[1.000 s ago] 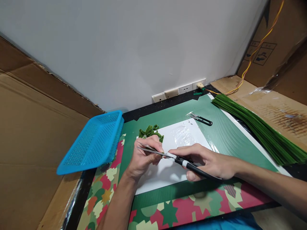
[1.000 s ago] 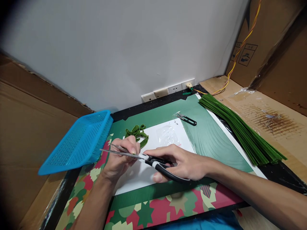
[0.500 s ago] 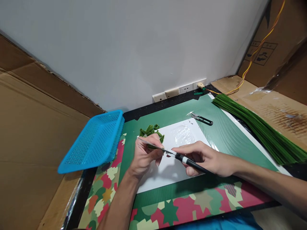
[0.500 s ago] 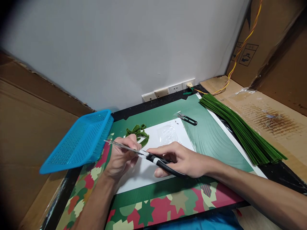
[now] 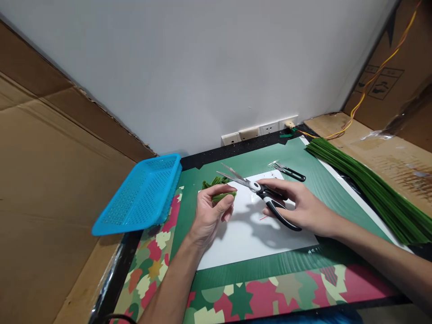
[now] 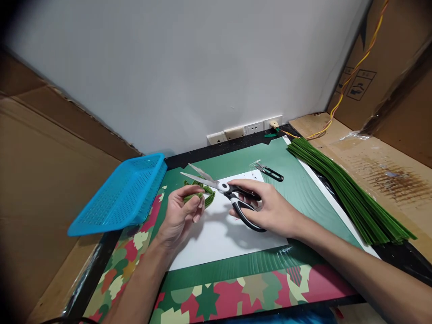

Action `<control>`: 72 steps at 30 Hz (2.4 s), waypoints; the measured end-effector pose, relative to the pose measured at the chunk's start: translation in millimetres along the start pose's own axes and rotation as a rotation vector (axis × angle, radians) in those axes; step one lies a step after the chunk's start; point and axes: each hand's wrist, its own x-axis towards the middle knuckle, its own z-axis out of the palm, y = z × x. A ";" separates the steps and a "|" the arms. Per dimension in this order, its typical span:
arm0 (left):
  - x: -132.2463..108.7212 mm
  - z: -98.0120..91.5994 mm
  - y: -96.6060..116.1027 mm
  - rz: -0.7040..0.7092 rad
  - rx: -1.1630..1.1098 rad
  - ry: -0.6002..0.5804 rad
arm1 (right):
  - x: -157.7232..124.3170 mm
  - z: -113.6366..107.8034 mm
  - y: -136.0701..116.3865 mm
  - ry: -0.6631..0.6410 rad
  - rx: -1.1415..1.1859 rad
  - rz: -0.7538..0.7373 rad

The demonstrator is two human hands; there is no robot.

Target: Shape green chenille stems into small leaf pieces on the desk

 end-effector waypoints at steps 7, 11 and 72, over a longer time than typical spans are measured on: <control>-1.5 -0.9 -2.2 -0.082 0.047 -0.057 | 2.3 -3.1 9.5 0.152 -0.354 -0.032; -1.7 3.5 -3.8 -0.099 0.160 -0.053 | 2.4 -5.2 20.9 0.162 -0.599 -0.026; -7.9 14.5 -13.7 -0.251 0.237 -0.325 | -11.4 3.2 7.4 -0.185 -0.526 -0.416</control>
